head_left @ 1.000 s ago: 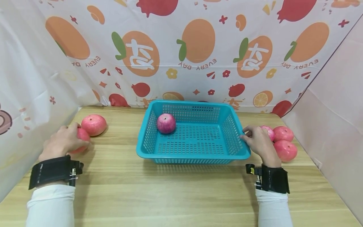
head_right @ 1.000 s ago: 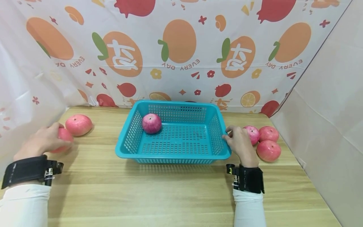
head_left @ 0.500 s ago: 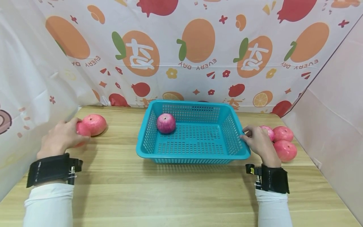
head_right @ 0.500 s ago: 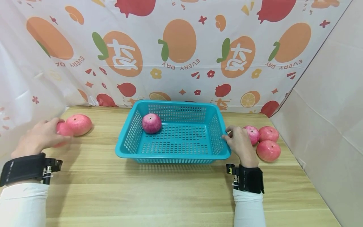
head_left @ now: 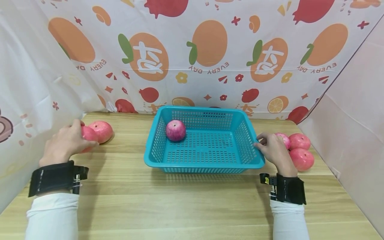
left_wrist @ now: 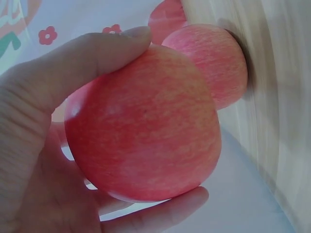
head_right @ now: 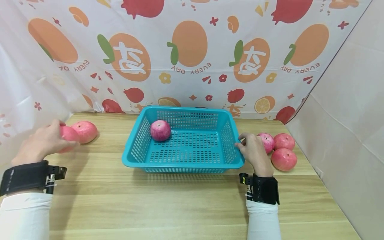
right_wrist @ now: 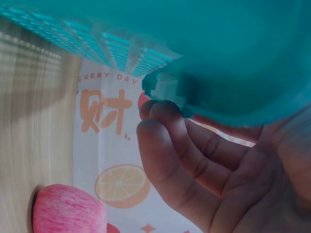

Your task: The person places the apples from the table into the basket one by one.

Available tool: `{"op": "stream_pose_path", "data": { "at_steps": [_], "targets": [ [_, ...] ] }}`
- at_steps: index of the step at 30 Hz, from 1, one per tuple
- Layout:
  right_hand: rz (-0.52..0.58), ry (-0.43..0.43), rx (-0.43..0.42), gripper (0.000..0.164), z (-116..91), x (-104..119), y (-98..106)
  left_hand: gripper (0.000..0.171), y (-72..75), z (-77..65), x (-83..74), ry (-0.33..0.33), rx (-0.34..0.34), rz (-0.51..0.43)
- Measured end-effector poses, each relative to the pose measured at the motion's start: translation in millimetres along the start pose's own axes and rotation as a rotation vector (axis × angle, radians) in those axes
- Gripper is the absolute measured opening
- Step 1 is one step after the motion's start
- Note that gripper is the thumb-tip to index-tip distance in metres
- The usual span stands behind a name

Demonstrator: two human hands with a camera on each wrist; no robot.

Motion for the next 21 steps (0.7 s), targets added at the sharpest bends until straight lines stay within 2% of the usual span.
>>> {"op": "stream_pose_path", "data": {
  "at_steps": [7,14,21],
  "targets": [
    [0.003,-0.002,0.001,0.027,0.2,-0.3,0.1,0.085,3.7,1.1,-7.5,-0.014,-0.012,0.005],
    [-0.006,0.003,-0.005,0.027,1.1,-1.1,-0.2,0.088,6.6,5.3,-14.4,-0.046,-0.037,0.014],
    [-0.004,0.008,-0.009,0.025,1.6,-1.4,-0.6,0.087,8.1,8.9,-20.6,-0.051,-0.062,0.021]
  ]
}}
Point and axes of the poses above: each hand's wrist, its own z-axis towards the middle knuckle, its own y-axis out of the back of the hand, x = y × z, the point moved 7 cm from there along z, towards the middle knuckle, and after that the axes turned 1 degree about -y, right-handed, at the moved point
